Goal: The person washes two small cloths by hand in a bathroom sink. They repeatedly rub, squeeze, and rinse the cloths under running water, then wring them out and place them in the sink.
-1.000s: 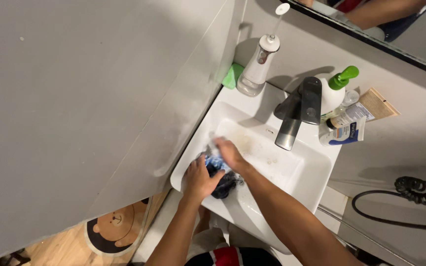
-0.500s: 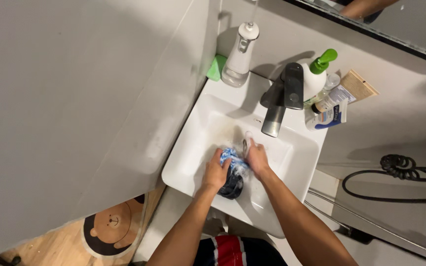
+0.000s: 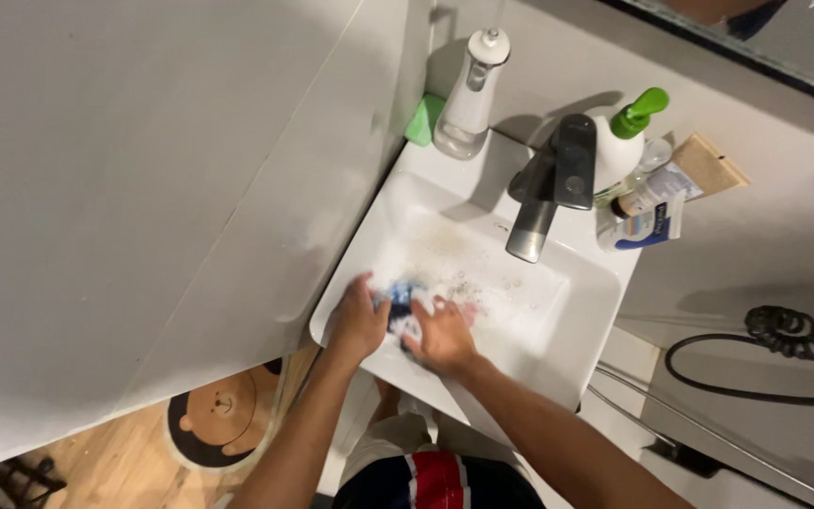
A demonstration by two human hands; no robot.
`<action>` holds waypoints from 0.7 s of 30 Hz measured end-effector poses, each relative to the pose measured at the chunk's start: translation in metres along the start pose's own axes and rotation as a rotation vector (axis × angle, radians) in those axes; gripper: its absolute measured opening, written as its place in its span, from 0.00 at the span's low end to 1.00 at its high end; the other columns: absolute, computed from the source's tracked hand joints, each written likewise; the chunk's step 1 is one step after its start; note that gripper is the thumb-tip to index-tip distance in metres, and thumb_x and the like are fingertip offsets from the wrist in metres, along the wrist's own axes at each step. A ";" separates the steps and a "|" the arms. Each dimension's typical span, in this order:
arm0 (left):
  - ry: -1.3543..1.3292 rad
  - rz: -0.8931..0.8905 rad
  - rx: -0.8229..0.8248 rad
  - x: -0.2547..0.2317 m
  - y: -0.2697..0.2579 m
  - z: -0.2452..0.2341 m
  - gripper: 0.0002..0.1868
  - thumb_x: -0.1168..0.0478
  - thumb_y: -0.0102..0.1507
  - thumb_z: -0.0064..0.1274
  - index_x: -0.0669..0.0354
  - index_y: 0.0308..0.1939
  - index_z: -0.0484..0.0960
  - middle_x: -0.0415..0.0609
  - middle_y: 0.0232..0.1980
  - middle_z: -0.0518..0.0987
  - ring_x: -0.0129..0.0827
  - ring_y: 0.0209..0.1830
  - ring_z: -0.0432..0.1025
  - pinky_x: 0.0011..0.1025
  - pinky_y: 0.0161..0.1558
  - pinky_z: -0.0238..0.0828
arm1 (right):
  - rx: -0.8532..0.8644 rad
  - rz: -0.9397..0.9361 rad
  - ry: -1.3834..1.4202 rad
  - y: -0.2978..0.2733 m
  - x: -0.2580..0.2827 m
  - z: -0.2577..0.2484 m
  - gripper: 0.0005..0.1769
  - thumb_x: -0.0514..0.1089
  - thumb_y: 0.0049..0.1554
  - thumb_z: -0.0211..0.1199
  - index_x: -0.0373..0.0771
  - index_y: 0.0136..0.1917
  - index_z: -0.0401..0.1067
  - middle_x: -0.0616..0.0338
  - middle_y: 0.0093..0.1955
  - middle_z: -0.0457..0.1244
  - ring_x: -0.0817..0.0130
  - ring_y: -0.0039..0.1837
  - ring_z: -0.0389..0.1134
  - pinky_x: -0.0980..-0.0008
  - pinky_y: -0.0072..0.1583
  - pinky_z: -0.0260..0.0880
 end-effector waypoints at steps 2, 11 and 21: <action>-0.125 -0.044 -0.125 -0.005 -0.010 -0.016 0.27 0.53 0.64 0.51 0.62 0.63 0.69 0.55 0.51 0.81 0.51 0.51 0.75 0.46 0.51 0.71 | 0.115 0.142 0.053 0.016 -0.013 0.009 0.39 0.57 0.56 0.61 0.37 0.75 0.60 0.35 0.53 0.65 0.37 0.61 0.66 0.44 0.64 0.63; 0.074 0.179 -0.215 -0.046 -0.031 -0.070 0.19 0.58 0.66 0.51 0.55 0.60 0.74 0.49 0.42 0.83 0.48 0.41 0.78 0.43 0.42 0.75 | -0.454 -0.009 -0.029 0.022 -0.003 -0.033 0.37 0.61 0.56 0.62 0.39 0.72 0.65 0.32 0.75 0.49 0.35 0.74 0.49 0.33 0.68 0.44; 0.100 0.040 -0.251 -0.050 -0.030 -0.071 0.15 0.57 0.62 0.54 0.50 0.53 0.79 0.40 0.38 0.83 0.42 0.36 0.78 0.42 0.37 0.75 | -0.083 0.196 0.199 0.117 -0.040 -0.008 0.36 0.66 0.58 0.60 0.41 0.69 0.64 0.38 0.59 0.67 0.41 0.62 0.69 0.48 0.69 0.68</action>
Point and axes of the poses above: each hand's wrist, its own y-axis towards the middle knuckle, its own z-axis out of the palm, x = y × z, the point moved 5 cm from there along y, towards the middle knuckle
